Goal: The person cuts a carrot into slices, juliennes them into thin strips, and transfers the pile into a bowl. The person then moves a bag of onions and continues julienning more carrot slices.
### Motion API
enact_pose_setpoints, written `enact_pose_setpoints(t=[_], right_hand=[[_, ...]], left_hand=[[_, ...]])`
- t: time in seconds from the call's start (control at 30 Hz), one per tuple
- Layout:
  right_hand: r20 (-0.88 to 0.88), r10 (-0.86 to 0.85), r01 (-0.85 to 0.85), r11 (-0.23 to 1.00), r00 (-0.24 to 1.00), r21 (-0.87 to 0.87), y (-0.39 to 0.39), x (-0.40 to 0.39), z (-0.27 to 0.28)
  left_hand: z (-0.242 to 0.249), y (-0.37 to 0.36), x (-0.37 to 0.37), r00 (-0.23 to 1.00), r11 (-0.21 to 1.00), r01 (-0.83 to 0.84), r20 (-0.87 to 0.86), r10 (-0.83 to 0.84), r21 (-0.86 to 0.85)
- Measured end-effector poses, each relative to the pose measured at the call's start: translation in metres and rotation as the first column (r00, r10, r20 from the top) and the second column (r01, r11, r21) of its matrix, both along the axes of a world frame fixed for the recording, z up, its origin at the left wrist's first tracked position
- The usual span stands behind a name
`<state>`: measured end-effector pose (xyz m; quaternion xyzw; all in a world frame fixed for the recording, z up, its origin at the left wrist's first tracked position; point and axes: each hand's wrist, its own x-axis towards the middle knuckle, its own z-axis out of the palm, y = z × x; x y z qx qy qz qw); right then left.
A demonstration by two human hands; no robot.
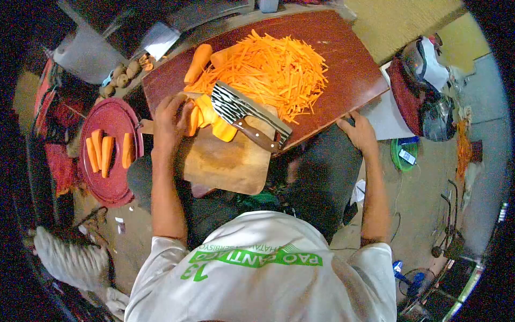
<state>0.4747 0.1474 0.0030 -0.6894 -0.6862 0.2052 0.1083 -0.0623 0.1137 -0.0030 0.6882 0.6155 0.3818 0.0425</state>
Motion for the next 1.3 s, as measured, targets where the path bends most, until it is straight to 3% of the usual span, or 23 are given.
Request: enact_pose_setpoints(t=[0.23,0.33,0.53,0.73,0.83,0.93,1.03,1.13,1.3], right_hand=[[-0.197,-0.008,-0.011,0.996,0.980,-0.091,0.008,0.017,0.000],[-0.161,-0.049,0.018,0.982,0.986,-0.187,0.011,0.022,0.000],[-0.104,0.107,-0.125,0.976,0.989,-0.179,0.013,0.014,0.013],[-0.189,0.150,-0.185,0.965,0.971,-0.184,0.020,0.013,0.008],[-0.273,0.138,-0.204,0.952,0.952,-0.230,0.024,0.015,0.007],[-0.224,0.051,-0.120,0.945,0.973,-0.304,0.032,0.025,-0.010],[-0.333,0.066,-0.151,0.960,0.941,-0.236,0.031,0.027,-0.016],[-0.330,-0.013,-0.087,0.954,0.944,-0.288,0.027,0.019,-0.003],[-0.356,0.004,-0.098,0.964,0.934,-0.247,0.023,0.018,0.001]], left_hand=[[0.001,0.000,0.003,0.993,0.999,0.005,-0.117,-0.001,0.033],[-0.005,0.004,0.002,0.991,0.998,0.030,-0.132,-0.022,0.053],[-0.008,0.003,0.000,0.988,0.998,0.045,-0.147,-0.037,0.049],[-0.007,0.002,0.000,0.981,1.000,0.029,-0.192,-0.029,-0.001],[-0.005,0.001,0.002,0.978,1.000,0.008,-0.207,-0.009,-0.008],[-0.009,0.003,-0.001,0.976,0.999,0.033,-0.218,-0.025,0.037],[-0.012,0.005,-0.001,0.978,0.999,0.030,-0.209,-0.024,0.028],[-0.006,0.002,0.002,0.969,1.000,0.010,-0.247,-0.006,0.013],[-0.012,0.004,0.003,0.964,0.998,0.004,-0.264,0.012,0.058]])
